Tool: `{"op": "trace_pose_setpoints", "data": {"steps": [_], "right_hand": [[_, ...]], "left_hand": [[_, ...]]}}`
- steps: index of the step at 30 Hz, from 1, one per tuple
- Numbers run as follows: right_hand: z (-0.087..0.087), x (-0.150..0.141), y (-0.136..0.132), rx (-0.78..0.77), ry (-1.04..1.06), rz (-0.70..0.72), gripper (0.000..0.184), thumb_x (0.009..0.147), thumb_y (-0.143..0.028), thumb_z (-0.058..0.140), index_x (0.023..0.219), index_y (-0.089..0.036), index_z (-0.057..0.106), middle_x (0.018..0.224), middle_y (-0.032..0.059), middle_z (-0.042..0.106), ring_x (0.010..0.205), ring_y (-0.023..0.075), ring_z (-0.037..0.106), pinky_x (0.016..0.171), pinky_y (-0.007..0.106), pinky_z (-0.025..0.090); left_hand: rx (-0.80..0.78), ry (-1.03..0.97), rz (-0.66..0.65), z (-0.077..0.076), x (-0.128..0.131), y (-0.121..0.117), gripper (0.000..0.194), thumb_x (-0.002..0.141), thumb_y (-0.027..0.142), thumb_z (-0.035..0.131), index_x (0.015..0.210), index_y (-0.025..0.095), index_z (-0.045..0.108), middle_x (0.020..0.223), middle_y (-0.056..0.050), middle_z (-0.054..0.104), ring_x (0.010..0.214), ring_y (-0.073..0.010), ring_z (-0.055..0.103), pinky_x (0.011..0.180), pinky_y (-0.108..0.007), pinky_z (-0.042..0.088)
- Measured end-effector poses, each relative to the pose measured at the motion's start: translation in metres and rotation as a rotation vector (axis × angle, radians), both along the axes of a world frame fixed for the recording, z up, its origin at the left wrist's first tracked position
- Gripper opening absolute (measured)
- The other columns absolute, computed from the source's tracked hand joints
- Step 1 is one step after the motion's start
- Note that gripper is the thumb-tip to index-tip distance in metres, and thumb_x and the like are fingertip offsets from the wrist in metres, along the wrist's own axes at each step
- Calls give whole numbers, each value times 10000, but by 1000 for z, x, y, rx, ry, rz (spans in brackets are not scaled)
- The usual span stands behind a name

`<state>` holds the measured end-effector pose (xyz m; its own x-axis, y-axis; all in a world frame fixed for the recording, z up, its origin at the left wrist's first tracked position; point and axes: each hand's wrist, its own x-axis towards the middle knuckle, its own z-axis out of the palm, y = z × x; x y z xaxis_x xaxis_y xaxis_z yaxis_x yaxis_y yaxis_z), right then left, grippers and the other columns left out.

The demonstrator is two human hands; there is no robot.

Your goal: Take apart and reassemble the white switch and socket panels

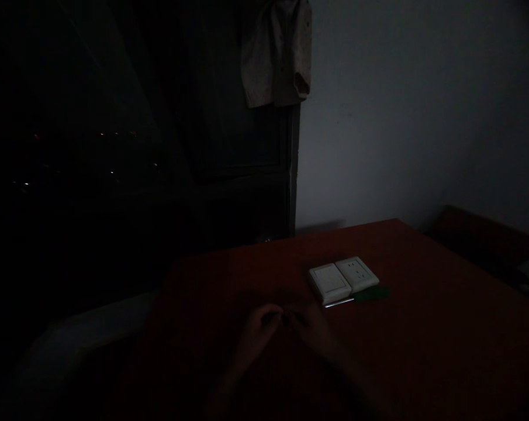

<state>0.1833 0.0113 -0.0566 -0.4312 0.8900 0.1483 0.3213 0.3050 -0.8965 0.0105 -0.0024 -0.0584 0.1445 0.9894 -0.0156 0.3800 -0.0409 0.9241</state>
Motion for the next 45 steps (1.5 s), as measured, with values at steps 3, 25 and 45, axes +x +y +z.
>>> {"op": "trace_pose_setpoints", "data": {"steps": [3, 25, 45], "right_hand": [[-3, 0, 1, -2, -8, 1, 295, 846, -224, 447, 916, -199, 733, 852, 43, 735, 784, 194, 658, 709, 269, 470], [-5, 0, -1, -99, 35, -22, 325, 875, -280, 407, 875, -174, 714, 656, 5, 648, 563, 128, 579, 502, 198, 406], [-1, -1, 1, -30, -3, -28, 295, 822, -200, 455, 946, -184, 722, 778, 29, 712, 668, 160, 627, 587, 226, 446]], "left_hand": [[-8, 4, -5, 2, 0, 0, 235, 793, 326, 534, 904, 201, 700, 956, -42, 719, 912, -212, 638, 862, -302, 475], [-10, 2, 14, 3, 1, 0, 260, 788, 364, 543, 898, 196, 709, 967, -50, 727, 923, -219, 647, 864, -296, 477], [-30, -19, 25, -1, 0, 3, 271, 792, 378, 544, 915, 198, 706, 988, -57, 723, 934, -228, 639, 880, -323, 472]]}}
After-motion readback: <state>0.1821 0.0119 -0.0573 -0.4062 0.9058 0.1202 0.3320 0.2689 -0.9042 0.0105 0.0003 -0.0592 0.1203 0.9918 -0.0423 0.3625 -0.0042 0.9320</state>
